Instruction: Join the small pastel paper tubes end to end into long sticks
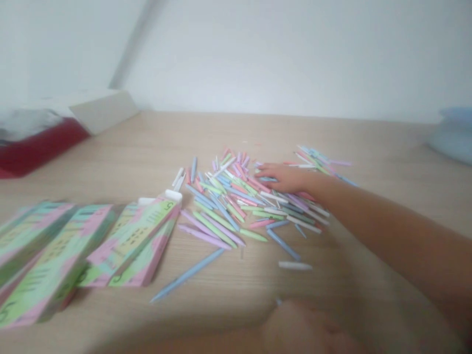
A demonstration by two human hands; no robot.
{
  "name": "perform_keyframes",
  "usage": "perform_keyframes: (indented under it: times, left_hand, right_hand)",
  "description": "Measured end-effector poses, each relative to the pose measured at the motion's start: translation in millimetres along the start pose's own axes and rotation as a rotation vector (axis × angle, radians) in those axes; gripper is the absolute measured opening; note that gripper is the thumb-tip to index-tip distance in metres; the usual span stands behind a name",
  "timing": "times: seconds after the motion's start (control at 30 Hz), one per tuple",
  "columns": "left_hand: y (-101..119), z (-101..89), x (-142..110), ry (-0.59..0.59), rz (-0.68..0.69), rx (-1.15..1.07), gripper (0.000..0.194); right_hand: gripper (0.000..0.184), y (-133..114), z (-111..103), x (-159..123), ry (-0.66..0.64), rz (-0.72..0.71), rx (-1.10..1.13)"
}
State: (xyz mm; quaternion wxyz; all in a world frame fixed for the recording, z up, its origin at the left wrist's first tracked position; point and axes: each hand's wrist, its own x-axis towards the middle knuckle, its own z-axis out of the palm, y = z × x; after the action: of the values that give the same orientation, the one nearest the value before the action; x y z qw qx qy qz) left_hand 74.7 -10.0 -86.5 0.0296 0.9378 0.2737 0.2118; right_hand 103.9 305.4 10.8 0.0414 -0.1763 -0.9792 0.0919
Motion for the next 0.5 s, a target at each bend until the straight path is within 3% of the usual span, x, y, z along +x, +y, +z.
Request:
perform_keyframes:
  times: [0.13,0.27,0.5]
  left_hand:
    - [1,-4.5,1,-0.076,0.029,-0.08,0.044]
    - [0,-18.4,-4,-0.109,0.057,-0.124,0.028]
    - [0,-30.2,-5,-0.122,0.051,-0.148,0.022]
  right_hand:
    - [0.051,10,-5,-18,0.05,0.047,-0.102]
    - [0.043,7,-10,-27,0.111,0.097,-0.197]
    - [0.034,1,-8,-26,0.082,0.135,-0.236]
